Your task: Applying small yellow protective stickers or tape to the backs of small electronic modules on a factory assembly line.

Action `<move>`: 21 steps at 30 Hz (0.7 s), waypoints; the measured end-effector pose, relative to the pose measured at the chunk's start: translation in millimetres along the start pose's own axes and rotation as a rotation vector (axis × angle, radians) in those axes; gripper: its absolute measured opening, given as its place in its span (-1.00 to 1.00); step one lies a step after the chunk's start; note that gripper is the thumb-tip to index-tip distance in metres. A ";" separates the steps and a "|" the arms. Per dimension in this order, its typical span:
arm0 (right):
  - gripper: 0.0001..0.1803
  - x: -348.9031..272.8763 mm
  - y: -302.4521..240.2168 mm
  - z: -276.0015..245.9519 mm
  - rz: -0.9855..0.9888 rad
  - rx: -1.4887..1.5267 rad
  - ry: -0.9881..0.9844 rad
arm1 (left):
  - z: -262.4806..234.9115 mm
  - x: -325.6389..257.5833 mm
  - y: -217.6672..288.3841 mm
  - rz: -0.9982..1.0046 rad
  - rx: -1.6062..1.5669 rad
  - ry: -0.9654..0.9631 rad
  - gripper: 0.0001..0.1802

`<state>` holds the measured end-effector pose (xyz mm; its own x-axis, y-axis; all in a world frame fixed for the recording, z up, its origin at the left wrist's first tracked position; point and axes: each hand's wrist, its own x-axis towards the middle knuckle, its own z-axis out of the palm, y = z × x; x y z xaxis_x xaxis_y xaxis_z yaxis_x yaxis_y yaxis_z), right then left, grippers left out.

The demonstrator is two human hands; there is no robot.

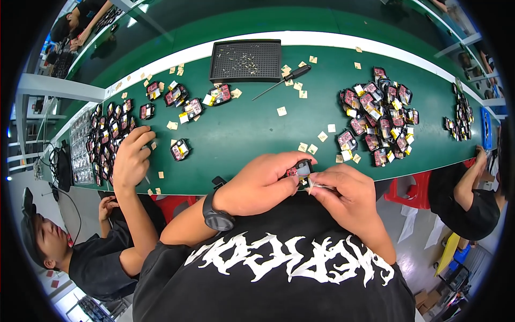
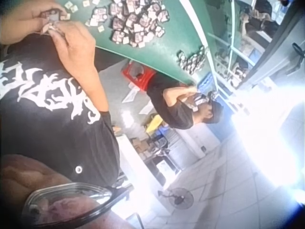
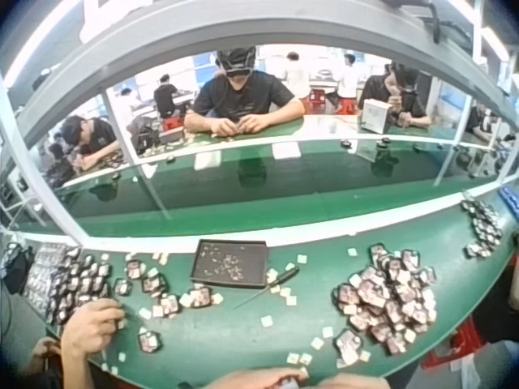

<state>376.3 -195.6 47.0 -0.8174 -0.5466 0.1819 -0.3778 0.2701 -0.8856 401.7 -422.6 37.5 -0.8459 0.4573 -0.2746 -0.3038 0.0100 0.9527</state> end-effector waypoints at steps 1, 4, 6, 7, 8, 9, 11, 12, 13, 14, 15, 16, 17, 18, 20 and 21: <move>-0.78 1.1 0.8 0.1 -0.017 -0.033 0.020 | 1.6 0.8 2.8 0.027 0.100 0.022 -0.55; -0.87 -3.6 1.6 2.0 0.145 0.044 0.046 | 7.7 4.0 -0.2 0.093 0.229 0.076 -0.58; -0.89 -7.2 2.4 5.0 0.324 0.155 0.049 | 10.9 5.0 -2.6 0.132 0.259 0.108 -0.60; -0.89 -7.9 2.9 7.6 0.372 0.274 0.073 | 11.9 5.8 -2.8 0.157 0.286 0.130 -0.61; -0.87 -8.6 4.0 9.5 0.419 0.393 0.097 | 13.0 6.4 -3.0 0.182 0.313 0.152 -0.63; -0.87 -9.6 6.4 10.6 0.419 0.394 0.097 | 14.5 7.2 -3.1 0.181 0.313 0.153 -0.63; -0.84 -11.0 9.1 11.8 0.379 0.377 0.066 | 16.8 7.8 -2.3 0.176 0.238 0.168 -0.64; -0.84 -11.0 8.3 13.0 0.378 0.377 0.065 | 16.7 7.8 -3.2 0.176 0.239 0.170 -0.64; -0.84 -10.4 6.8 14.3 0.367 0.387 0.076 | 16.2 8.8 -4.9 0.192 0.270 0.168 -0.64; -0.85 -9.6 5.5 15.3 0.356 0.398 0.088 | 15.7 9.7 -6.2 0.208 0.301 0.167 -0.64; -0.85 -8.6 4.0 15.3 0.354 0.397 0.089 | 15.9 10.3 -7.2 0.210 0.302 0.166 -0.64; -0.86 -7.4 3.0 15.1 0.346 0.286 0.076 | 16.7 10.5 -9.1 0.237 0.331 0.178 -0.63; -0.87 -5.9 1.6 14.6 0.336 0.175 0.063 | 17.1 10.3 -10.0 0.265 0.361 0.191 -0.62; -0.87 -3.6 -0.9 13.5 0.334 0.176 0.062 | 16.8 9.5 -8.4 0.265 0.362 0.193 -0.62; -0.88 0.3 -5.4 11.3 0.387 0.120 0.036 | 16.1 7.2 -4.2 0.239 0.428 0.175 -0.60; -0.88 0.4 -4.7 11.0 0.384 0.119 0.037 | 16.2 6.2 -4.4 0.242 0.430 0.175 -0.60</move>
<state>382.6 -205.8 46.6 -0.9051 -0.3944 -0.1587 0.0096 0.3542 -0.9351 404.9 -405.4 33.7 -0.9415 0.3363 -0.0228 0.0854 0.3035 0.9490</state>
